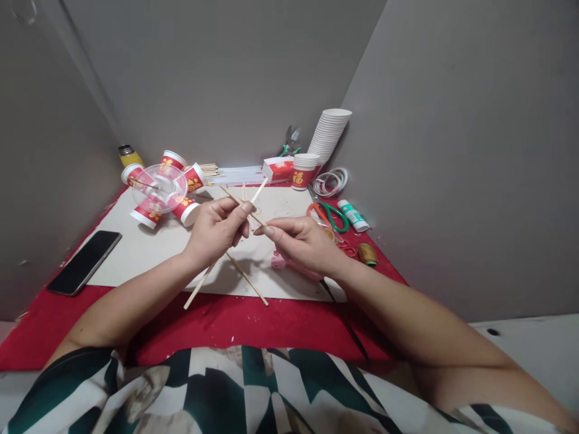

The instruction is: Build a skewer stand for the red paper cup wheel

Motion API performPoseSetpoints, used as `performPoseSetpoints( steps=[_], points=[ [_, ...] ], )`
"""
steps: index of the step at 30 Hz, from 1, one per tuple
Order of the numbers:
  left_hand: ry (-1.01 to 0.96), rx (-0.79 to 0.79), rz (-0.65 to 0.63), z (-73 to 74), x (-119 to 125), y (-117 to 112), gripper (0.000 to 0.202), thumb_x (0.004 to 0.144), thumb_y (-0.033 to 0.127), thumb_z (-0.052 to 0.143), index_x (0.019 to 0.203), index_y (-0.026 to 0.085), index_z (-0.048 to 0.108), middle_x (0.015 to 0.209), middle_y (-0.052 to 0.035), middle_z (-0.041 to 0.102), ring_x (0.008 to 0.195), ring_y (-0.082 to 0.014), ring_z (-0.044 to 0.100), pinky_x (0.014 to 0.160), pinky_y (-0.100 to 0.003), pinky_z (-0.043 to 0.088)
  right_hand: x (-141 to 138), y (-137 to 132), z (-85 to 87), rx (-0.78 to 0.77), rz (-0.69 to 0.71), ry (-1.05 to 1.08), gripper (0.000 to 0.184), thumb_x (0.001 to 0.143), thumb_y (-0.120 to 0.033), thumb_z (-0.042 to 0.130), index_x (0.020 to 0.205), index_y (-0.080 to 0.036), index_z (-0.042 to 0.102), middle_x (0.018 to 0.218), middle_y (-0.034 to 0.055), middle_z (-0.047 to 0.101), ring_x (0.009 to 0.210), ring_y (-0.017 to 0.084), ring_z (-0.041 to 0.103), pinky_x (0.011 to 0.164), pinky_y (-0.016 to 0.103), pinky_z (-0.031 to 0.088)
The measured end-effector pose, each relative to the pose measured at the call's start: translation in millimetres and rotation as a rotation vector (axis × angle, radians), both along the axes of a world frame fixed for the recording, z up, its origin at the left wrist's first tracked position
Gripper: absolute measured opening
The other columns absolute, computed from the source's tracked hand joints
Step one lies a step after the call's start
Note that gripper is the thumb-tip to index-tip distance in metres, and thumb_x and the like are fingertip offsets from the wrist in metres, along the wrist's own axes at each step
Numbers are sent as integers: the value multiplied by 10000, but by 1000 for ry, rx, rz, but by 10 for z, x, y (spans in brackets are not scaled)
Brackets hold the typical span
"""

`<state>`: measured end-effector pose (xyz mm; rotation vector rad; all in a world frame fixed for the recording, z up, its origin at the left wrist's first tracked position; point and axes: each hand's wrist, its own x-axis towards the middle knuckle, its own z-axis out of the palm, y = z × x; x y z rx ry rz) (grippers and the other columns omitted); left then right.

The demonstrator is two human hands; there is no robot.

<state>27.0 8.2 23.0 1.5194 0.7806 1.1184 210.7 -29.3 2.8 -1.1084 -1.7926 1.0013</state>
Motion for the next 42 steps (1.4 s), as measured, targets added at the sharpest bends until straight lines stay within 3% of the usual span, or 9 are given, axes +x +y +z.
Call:
performPoseSetpoints(
  steps=[6,13,19,22,25,29,35,42],
  points=[
    [18,7,35,-9,6,-30,310,812,434,700,710,150,633,486,28,558,369,-43,413,377,-192,291,-16,-22,-33,-93,26,103,390,914,-486,534,950,-141,712,392,-84,404,360,73,368,451,223,358],
    [35,-131,-13,-204,39,282,306,771,432,703,711,139,642,446,37,543,310,-45,372,338,-199,241,-53,141,-165,-192,-57,73,318,910,-436,522,886,-162,682,407,-78,452,315,77,409,362,193,293],
    [-5,-177,-60,-49,14,219,244,800,354,676,803,111,681,507,4,609,326,-51,415,351,-192,279,-25,150,-62,-257,-53,130,328,858,-474,601,982,-174,649,480,-63,534,339,90,456,357,210,373],
    [-10,-179,-78,-17,19,159,229,814,338,661,795,111,684,503,-2,610,322,-51,409,347,-193,271,-2,171,-17,-173,-103,222,397,806,-474,677,1044,-156,669,610,-19,620,455,88,536,418,202,413],
    [12,-159,-105,-59,43,118,245,829,356,656,773,118,676,507,-1,609,332,-50,408,351,-192,279,15,220,-28,-116,-154,371,400,768,-483,719,995,-155,690,687,-7,635,514,70,540,445,187,407],
    [77,-123,-147,-138,72,58,315,848,424,652,730,131,649,532,-2,616,355,-50,423,355,-186,296,20,267,-88,-148,-109,518,344,748,-480,748,848,-158,680,617,-46,556,479,52,500,436,180,395],
    [125,-141,-171,-128,82,7,424,816,531,671,675,135,613,571,-19,645,343,-45,441,351,-186,327,1,261,-111,-169,-119,555,374,687,-497,794,740,-159,642,605,-42,567,480,52,490,433,177,401],
    [118,-198,-220,-115,83,12,456,822,579,647,809,124,657,690,-54,702,367,-69,525,373,-199,400,-15,258,-114,-157,-158,571,395,664,-506,805,730,-157,633,639,-24,613,520,64,541,464,178,437]
  ],
)
